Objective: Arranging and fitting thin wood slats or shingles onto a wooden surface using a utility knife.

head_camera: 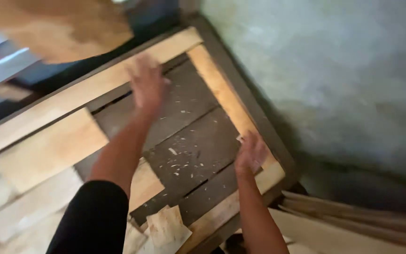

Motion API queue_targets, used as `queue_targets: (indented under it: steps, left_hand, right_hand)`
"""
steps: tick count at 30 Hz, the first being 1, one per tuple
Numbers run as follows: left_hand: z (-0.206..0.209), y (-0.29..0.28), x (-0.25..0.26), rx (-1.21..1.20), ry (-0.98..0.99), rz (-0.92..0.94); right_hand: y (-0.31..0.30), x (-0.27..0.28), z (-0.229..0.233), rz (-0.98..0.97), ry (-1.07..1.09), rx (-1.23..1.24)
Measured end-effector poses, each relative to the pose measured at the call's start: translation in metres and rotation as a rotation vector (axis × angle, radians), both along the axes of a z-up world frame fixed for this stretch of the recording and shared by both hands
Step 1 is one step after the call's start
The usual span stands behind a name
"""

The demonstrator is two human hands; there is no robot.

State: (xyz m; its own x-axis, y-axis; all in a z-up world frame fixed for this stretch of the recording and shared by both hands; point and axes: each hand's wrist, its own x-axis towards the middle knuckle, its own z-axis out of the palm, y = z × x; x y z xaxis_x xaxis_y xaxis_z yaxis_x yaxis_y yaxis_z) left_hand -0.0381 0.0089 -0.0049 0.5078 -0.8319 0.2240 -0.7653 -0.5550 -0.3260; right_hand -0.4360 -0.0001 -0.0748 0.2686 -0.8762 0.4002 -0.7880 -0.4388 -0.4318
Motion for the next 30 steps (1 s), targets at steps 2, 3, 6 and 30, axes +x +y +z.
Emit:
queue_targets:
  steps: [2, 3, 6, 30]
  left_hand:
    - [0.022, 0.029, -0.038, 0.020, 0.221, -0.123]
    - [0.027, 0.061, -0.053, 0.015, 0.204, -0.094]
    - [0.036, 0.151, -0.103, -0.271, 0.386, -0.279]
    - [0.011, 0.552, -0.275, -0.696, 0.452, 0.354]
  right_hand:
    - [-0.001, -0.002, -0.007, -0.079, -0.095, 0.113]
    - [0.003, 0.003, 0.006, -0.049, -0.110, 0.112]
    - [0.010, 0.012, 0.033, -0.035, 0.048, -0.044]
    - [-0.037, 0.167, 0.099, 0.419, 0.331, 0.099]
